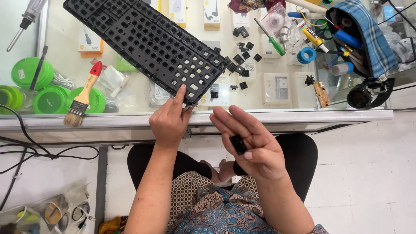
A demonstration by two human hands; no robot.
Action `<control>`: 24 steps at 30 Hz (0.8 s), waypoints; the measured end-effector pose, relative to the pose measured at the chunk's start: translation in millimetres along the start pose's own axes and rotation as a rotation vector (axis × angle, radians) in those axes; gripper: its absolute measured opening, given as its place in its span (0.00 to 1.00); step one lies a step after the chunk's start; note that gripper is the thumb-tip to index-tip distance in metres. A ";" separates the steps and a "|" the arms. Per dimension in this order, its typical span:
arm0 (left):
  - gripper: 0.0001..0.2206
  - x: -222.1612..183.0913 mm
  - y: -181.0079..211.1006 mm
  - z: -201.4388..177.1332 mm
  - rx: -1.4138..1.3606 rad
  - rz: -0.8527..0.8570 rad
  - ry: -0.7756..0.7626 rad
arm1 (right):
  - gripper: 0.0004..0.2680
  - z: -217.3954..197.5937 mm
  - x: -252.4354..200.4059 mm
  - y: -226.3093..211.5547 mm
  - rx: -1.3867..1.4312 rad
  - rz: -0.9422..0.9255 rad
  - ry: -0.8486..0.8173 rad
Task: Manually installing mechanical switches into a keyboard plate and PCB assembly at a repair bench.
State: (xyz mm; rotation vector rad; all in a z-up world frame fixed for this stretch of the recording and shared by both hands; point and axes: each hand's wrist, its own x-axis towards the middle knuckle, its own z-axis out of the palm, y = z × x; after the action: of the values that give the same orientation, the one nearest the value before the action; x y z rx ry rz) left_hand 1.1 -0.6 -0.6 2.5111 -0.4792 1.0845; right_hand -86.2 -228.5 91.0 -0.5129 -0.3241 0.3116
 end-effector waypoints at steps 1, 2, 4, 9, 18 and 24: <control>0.23 -2.5 -0.3 0.4 0.000 0.000 0.000 | 0.30 -2.4 1.8 -2.1 0.000 0.000 -0.001; 0.23 -3.2 -1.2 2.0 -0.009 -0.008 0.007 | 0.27 -5.1 4.7 -4.5 -0.093 -0.030 0.020; 0.22 -2.2 -1.4 3.5 -0.024 -0.009 0.021 | 0.25 -21.4 10.9 -9.7 -0.192 -0.070 0.040; 0.23 0.8 -0.4 5.2 -0.030 -0.080 0.082 | 0.23 -76.9 26.7 -38.2 -0.434 -0.221 0.494; 0.23 1.7 -0.2 4.1 -0.135 -0.156 0.167 | 0.15 -117.8 84.3 -46.3 -1.669 -0.275 0.562; 0.23 6.8 3.9 -0.4 -0.243 -0.228 0.264 | 0.14 -91.7 92.0 -6.9 -2.025 -0.559 0.189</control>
State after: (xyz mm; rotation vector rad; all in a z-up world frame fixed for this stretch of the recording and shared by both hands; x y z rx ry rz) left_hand 3.5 -5.0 5.5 2.1140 -0.2273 1.1684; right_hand 32.9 -239.4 39.6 -2.3497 -0.5048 -0.7797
